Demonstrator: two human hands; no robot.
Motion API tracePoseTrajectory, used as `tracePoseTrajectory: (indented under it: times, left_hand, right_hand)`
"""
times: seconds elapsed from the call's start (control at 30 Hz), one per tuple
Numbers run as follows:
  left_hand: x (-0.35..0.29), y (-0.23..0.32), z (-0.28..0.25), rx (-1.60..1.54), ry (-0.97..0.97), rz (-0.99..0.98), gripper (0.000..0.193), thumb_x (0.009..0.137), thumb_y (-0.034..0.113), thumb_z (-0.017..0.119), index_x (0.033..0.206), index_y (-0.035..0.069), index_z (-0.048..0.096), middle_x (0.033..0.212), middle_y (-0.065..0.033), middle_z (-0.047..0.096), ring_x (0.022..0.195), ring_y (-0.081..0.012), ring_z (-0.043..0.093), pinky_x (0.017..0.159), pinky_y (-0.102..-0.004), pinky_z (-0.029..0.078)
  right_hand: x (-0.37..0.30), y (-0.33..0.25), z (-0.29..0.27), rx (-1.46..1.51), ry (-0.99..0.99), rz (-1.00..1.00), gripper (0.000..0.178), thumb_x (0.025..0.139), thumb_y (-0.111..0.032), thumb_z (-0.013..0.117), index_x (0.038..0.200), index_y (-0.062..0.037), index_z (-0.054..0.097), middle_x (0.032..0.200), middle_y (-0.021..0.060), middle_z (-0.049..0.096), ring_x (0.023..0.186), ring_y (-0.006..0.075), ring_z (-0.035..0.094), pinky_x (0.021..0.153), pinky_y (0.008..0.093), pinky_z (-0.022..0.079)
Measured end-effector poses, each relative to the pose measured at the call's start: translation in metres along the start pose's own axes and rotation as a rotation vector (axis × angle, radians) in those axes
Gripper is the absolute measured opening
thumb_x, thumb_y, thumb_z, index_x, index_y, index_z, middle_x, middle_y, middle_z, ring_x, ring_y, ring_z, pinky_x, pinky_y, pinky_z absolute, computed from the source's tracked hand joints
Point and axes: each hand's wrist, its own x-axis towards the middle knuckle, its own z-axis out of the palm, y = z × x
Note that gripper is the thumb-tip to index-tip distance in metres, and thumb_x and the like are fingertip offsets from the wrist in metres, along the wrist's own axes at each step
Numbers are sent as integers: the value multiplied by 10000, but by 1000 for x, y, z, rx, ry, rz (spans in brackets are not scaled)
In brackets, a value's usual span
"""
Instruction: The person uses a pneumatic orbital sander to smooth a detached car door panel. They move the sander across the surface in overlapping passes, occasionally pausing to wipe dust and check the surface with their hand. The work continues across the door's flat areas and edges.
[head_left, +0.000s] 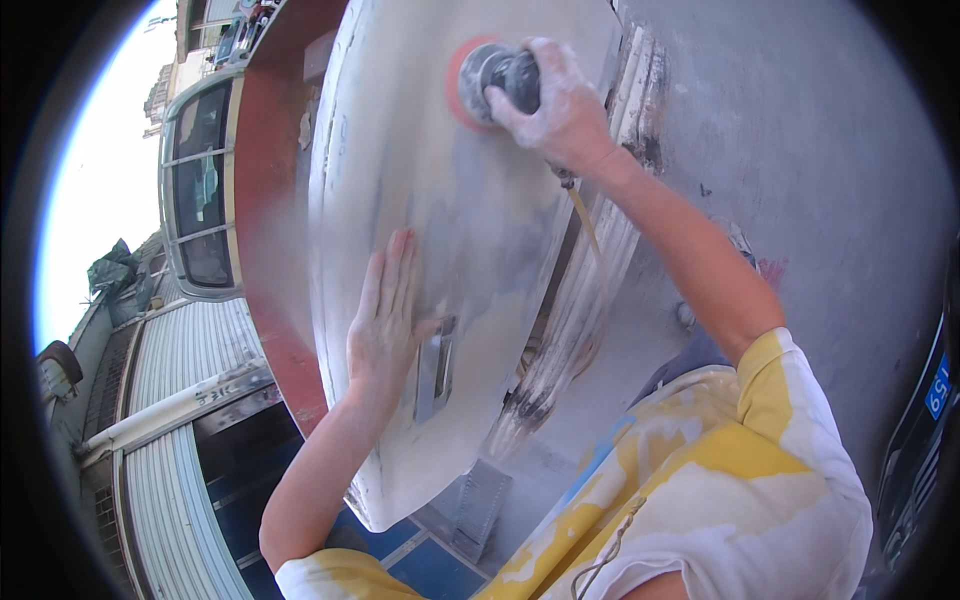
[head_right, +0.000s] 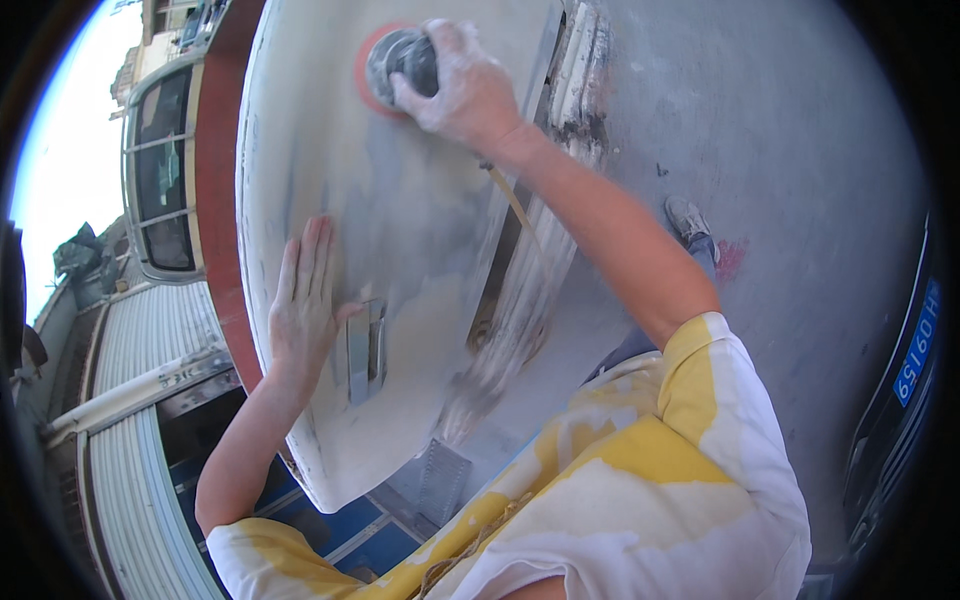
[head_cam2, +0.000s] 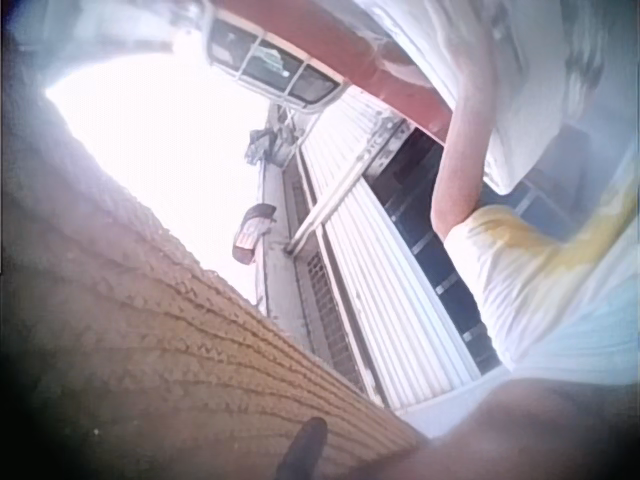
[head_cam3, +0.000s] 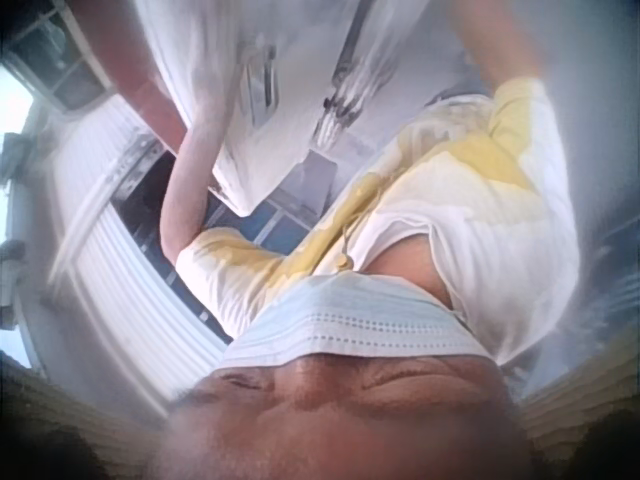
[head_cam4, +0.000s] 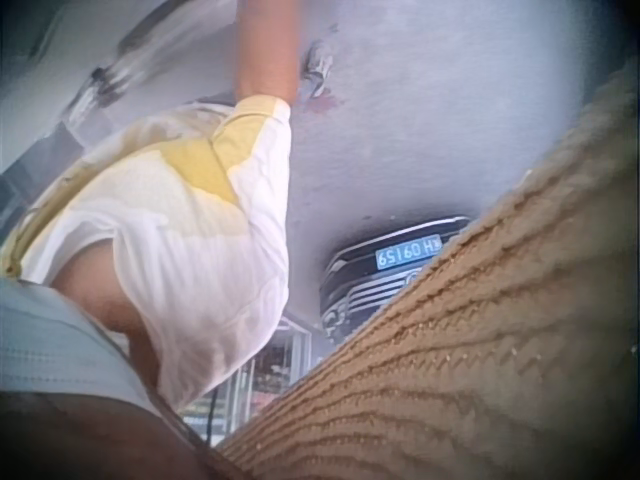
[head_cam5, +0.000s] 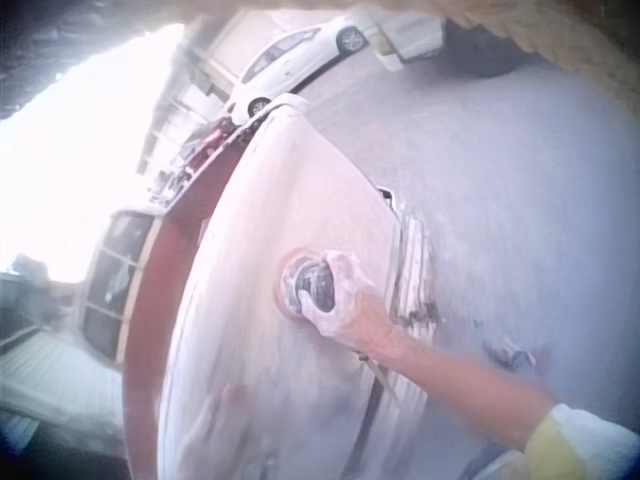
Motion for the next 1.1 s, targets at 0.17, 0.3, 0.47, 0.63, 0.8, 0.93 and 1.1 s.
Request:
tracePoseTrajectory:
  times: [0.17,0.3,0.47,0.63,0.8,0.93,1.1]
  left_hand:
    - [-45,19,20,10,-74,64,928,968,685,318,1613,36,167,1697,-94,135,1570,-267,76,1280,-416,46]
    - [-72,33,37,19,-83,90,916,972,675,332,1610,34,188,1695,-91,146,1569,-268,86,1279,-408,58]
    - [-100,41,45,32,-125,137,867,1003,638,330,1609,34,191,1696,-91,143,1572,-256,76,1281,-410,53]
    - [-124,56,48,5,-142,131,935,954,679,413,1603,34,218,1690,-72,172,1571,-236,72,1283,-405,44]
    - [-133,60,68,-142,-44,110,862,959,616,470,1576,36,308,1676,-55,231,1567,-205,110,1280,-406,44]
    - [-138,58,88,-270,134,74,750,963,536,498,1538,63,408,1643,-5,323,1548,-151,187,1279,-385,60]
    - [-141,63,97,-337,203,47,665,982,468,500,1515,71,453,1624,8,366,1538,-136,225,1277,-380,67]
  right_hand:
    - [-47,-35,5,-29,-82,-15,586,818,-376,758,1280,-128,497,1072,198,570,804,417,682,709,495,590]
    - [-100,-53,8,-13,-187,-73,542,817,-351,766,1243,-136,508,1092,188,551,837,385,675,678,470,586]
    - [-143,-81,15,51,-202,-337,518,784,-287,796,1202,-145,525,1072,175,539,891,350,654,669,442,574]
    - [-139,-79,16,-38,-140,-69,529,762,-289,816,1185,-149,530,1055,154,553,825,330,666,676,417,584]
    - [-157,-87,24,75,-150,-292,636,707,-282,843,1232,-166,504,1098,195,546,892,379,650,708,433,575]
    - [-172,-98,30,128,-108,-263,674,671,-250,864,1230,-165,497,1078,189,547,897,367,649,710,436,574]
    - [-167,-94,22,105,-58,-238,694,628,-198,871,1213,-160,501,1059,183,546,887,350,642,697,430,569]
